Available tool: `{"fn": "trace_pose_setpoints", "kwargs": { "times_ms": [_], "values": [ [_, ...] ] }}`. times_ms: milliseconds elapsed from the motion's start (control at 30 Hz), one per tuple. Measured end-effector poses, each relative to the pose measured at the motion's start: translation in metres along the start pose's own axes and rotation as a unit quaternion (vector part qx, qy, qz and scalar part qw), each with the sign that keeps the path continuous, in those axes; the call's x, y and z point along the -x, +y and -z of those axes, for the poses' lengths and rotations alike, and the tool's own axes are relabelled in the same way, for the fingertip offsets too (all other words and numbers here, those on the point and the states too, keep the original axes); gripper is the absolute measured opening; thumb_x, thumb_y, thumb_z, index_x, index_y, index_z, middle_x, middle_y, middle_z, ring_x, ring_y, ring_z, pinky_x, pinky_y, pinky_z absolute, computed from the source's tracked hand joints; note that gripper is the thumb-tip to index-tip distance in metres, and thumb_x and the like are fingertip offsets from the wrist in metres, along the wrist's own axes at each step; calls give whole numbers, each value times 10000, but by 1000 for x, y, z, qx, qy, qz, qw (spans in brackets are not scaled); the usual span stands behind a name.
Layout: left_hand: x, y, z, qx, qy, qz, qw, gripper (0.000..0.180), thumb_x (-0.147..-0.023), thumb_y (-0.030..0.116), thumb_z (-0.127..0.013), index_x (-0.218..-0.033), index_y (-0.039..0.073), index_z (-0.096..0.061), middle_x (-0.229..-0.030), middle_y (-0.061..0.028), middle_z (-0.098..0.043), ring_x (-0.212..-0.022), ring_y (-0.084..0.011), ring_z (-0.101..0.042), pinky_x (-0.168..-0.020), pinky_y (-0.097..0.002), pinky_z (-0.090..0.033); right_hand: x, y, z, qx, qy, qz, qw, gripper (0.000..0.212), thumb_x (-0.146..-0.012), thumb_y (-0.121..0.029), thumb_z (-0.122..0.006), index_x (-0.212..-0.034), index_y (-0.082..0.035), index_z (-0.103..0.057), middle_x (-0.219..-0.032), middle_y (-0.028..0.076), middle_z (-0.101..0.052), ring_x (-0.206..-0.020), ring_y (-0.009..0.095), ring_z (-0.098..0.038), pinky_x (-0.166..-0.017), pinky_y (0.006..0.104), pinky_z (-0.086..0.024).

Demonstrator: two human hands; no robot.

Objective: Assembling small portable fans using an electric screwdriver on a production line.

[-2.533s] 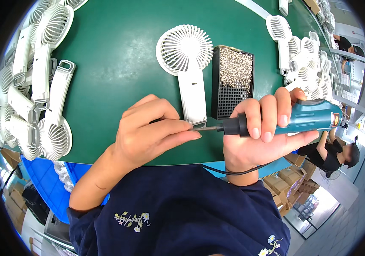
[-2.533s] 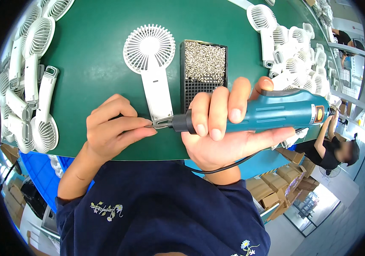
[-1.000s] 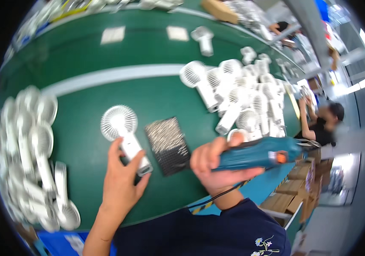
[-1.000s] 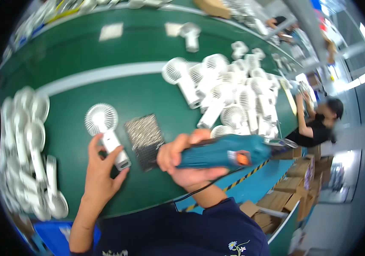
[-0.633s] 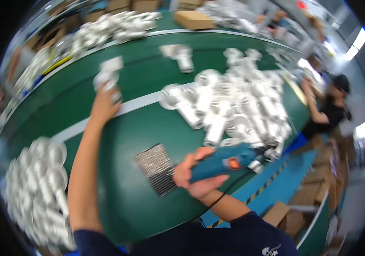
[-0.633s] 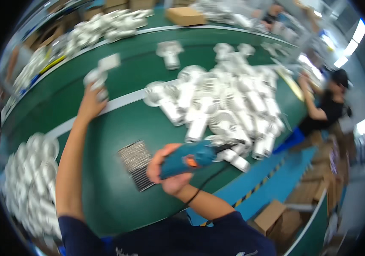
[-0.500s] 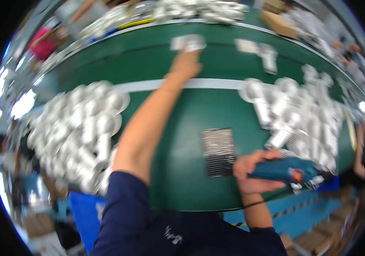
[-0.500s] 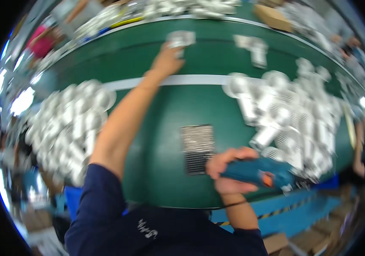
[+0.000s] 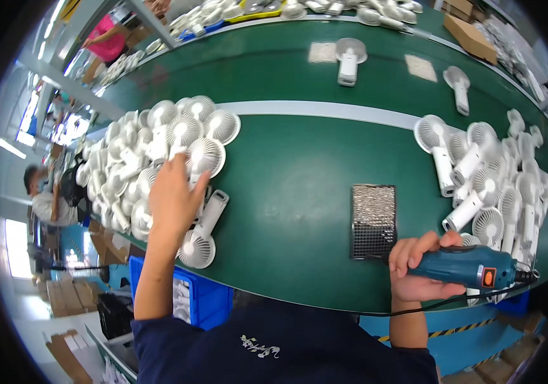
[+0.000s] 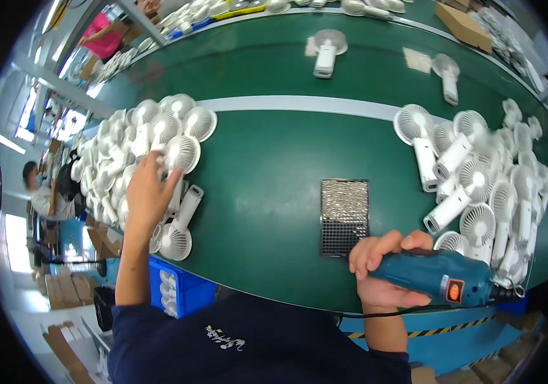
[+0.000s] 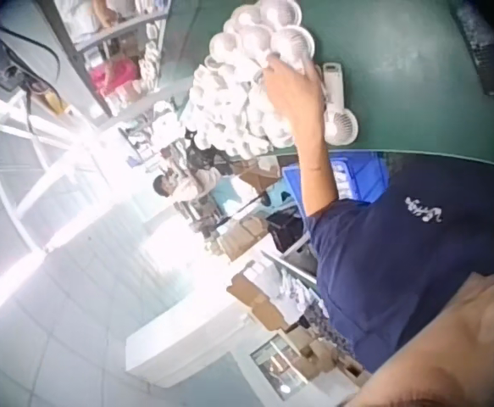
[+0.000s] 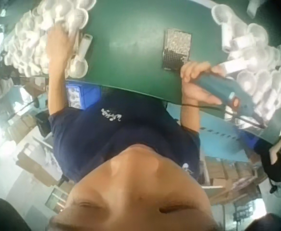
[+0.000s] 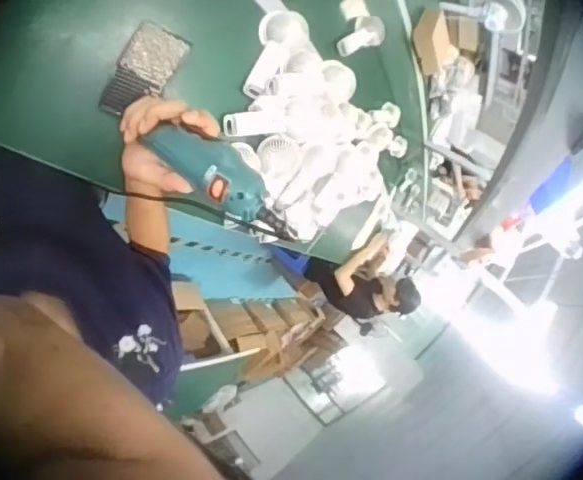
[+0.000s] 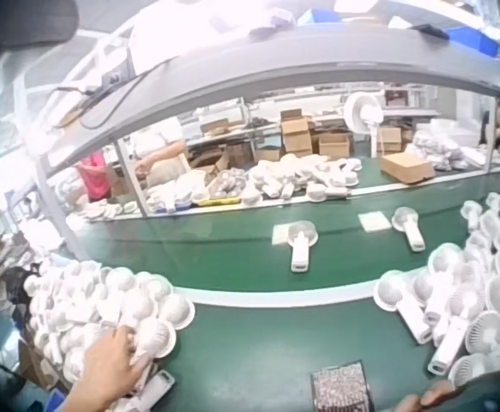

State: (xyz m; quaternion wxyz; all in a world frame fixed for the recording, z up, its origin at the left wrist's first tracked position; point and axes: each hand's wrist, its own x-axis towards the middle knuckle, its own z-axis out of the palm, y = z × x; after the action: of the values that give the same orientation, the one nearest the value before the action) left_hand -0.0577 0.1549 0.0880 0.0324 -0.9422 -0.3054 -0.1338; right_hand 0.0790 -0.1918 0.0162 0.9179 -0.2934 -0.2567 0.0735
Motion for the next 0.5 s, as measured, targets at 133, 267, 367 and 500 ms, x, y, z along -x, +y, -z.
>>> {"fn": "trace_pose_setpoints", "kwargs": {
  "times_ms": [133, 267, 367, 500],
  "values": [
    [26, -32, -17, -10, -77, 58, 995, 563, -858, 327, -734, -1260, 40, -464, -1009, -212, -673, -891, -409, -663, -716, -483, -520, -3, 16, 0, 13, -10, -16, 1000, 855, -770, -824, -556, -1211, -115, -373, -741, 68, -513, -489, 157, -507, -457, 303, -462],
    [11, 0, -35, 97, -60, 47, 992, 607, -889, 182, -694, -1370, -16, -381, -1185, -280, -621, -1029, -433, -633, -865, -467, -509, -1, 6, 5, 43, -1, -2, 999, 882, -748, -860, -531, -1225, -133, -383, -736, 65, -512, -490, 159, -506, -443, 301, -453],
    [23, -7, -72, 138, 57, -38, 988, 616, -939, 181, -651, -1412, -100, -373, -1348, -297, -513, -1241, -427, -522, -1047, -441, -419, 4, 6, 0, 70, 6, -43, 997, 786, -775, -810, -575, -1242, -193, -439, -749, 61, -542, -495, 196, -501, -461, 344, -431],
    [55, 37, -37, 280, -42, -25, 959, 503, -978, 123, -579, -1382, -61, -343, -1227, -276, -541, -1100, -408, -567, -956, -442, -437, 2, 35, -11, 45, 1, -42, 998, 815, -778, -771, -611, -1201, -99, -430, -719, 110, -553, -491, 150, -503, -413, 273, -420]
  ]
}}
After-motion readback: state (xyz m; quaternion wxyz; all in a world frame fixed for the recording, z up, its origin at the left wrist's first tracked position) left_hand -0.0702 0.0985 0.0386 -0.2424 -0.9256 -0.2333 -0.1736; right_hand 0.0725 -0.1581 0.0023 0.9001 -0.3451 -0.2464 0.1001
